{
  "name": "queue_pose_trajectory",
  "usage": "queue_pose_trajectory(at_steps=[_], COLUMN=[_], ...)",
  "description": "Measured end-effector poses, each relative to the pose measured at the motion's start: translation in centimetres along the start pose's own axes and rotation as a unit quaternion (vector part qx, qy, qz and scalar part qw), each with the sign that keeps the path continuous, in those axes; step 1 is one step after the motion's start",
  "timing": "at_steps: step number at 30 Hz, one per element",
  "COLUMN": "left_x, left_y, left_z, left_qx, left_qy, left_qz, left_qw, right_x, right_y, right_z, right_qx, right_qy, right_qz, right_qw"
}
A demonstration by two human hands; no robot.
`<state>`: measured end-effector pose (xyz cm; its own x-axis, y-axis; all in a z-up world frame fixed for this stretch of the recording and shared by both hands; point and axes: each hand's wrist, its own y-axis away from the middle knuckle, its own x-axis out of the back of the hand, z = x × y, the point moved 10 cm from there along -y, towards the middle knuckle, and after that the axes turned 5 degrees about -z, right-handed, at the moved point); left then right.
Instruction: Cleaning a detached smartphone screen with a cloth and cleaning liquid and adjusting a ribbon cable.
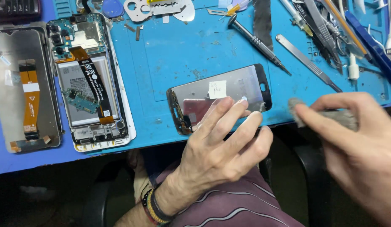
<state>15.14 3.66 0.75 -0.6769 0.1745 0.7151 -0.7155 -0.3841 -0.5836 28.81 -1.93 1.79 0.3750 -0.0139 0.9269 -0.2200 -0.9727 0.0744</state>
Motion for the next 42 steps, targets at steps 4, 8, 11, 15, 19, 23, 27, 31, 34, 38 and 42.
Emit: queue_pose_trajectory(at_steps=[4, 8, 11, 15, 19, 23, 27, 31, 34, 38, 42], left_x=[3.5, 2.2, 0.7, 0.4, 0.3, -0.3, 0.7, 1.8, 2.4, 5.4, 5.4], left_y=[-1.5, -2.2, -2.2, -2.6, -3.5, -3.8, -4.7, -4.5, -3.7, -0.4, 3.5], left_z=[-0.5, -3.9, -5.3, -5.5, -5.8, -7.3, -6.4, -3.8, -2.9, -3.0, -6.7], left_qx=[0.018, 0.106, 0.127, 0.138, 0.128, 0.155, 0.137, 0.106, 0.108, 0.128, 0.239], left_qy=[0.021, -0.036, -0.079, -0.062, -0.051, -0.016, -0.001, -0.065, -0.107, -0.091, 0.366], left_qz=[0.003, -0.107, -0.153, -0.172, -0.168, -0.154, -0.143, -0.139, -0.114, 0.017, 0.222], left_qw=[1.0, 0.988, 0.977, 0.973, 0.976, 0.976, 0.98, 0.982, 0.982, 0.987, 0.872], right_x=[0.2, -0.5, -0.1, 0.8, 1.0, 1.5, 2.1, 1.6, 0.5, 0.4, -2.0], right_y=[-0.1, -0.6, -0.7, -0.7, -2.3, -4.5, -6.3, -7.8, -7.9, -6.2, -3.2], right_z=[1.1, 0.1, 0.1, 0.4, 1.6, 0.6, -0.4, -0.9, -0.7, 2.3, 5.0], right_qx=[-0.027, 0.022, 0.031, 0.042, 0.053, 0.087, 0.127, 0.119, 0.104, 0.01, -0.076], right_qy=[0.009, 0.034, 0.039, 0.009, -0.039, -0.091, -0.113, -0.137, -0.178, -0.304, -0.599], right_qz=[0.039, 0.027, 0.041, 0.079, 0.096, 0.101, 0.096, 0.037, -0.013, 0.037, 0.144], right_qw=[0.999, 0.999, 0.998, 0.996, 0.993, 0.987, 0.981, 0.983, 0.978, 0.952, 0.784])
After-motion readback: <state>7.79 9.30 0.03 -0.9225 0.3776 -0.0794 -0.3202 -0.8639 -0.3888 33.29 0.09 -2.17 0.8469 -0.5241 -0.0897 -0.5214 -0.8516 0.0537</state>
